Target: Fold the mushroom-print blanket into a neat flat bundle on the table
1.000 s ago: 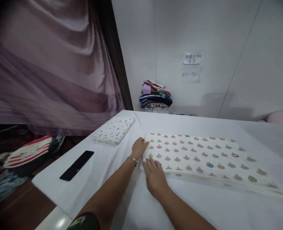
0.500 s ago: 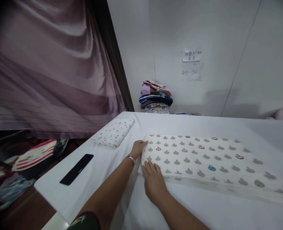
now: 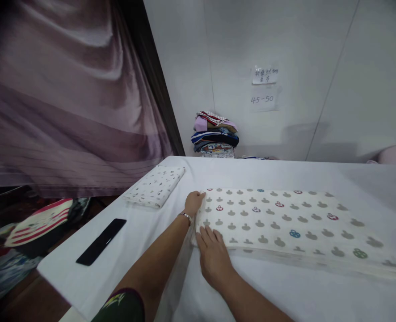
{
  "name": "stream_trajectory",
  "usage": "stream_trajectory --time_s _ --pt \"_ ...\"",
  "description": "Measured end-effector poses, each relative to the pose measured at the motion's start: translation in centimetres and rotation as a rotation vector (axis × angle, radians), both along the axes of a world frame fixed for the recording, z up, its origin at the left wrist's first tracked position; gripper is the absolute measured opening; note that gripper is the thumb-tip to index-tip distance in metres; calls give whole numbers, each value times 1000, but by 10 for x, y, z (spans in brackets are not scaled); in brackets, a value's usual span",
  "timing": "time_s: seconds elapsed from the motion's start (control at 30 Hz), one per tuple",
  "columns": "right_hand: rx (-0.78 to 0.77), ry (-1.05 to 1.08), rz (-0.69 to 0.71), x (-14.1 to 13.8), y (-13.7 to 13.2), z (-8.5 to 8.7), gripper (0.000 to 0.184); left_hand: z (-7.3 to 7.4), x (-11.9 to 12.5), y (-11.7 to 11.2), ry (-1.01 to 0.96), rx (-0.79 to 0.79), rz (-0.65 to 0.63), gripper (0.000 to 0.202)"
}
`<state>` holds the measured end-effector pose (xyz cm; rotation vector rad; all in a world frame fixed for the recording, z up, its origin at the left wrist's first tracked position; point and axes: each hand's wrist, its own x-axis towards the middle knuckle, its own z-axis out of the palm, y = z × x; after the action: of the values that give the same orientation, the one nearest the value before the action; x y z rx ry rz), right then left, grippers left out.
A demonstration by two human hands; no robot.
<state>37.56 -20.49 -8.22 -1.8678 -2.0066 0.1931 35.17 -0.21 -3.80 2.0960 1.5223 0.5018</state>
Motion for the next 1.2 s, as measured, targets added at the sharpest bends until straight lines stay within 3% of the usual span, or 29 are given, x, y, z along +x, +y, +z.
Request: stream_trajectory --time_s 0.33,0.6,0.77,0.83,0.97,1.07,1.2 --pt "31 51 20 2 -4 26 54 7 0 14 81 -11 -57 35" --pt "145 -50 1 3 -5 28 53 3 14 8 196 107 23 43" --pt "171 -111 -14 4 -5 30 54 13 20 12 292 110 3 46" --pt "173 -128 -14 4 -5 33 53 17 22 7 313 263 -64 46" --pt "180 -150 -14 5 -5 39 47 10 24 -13 338 601 -360 50" --pt "197 -167 -17 6 -5 40 45 -6 20 -23 444 606 -481 55" --pt "226 -158 -20 5 -3 37 44 -17 15 -26 523 566 -498 59"
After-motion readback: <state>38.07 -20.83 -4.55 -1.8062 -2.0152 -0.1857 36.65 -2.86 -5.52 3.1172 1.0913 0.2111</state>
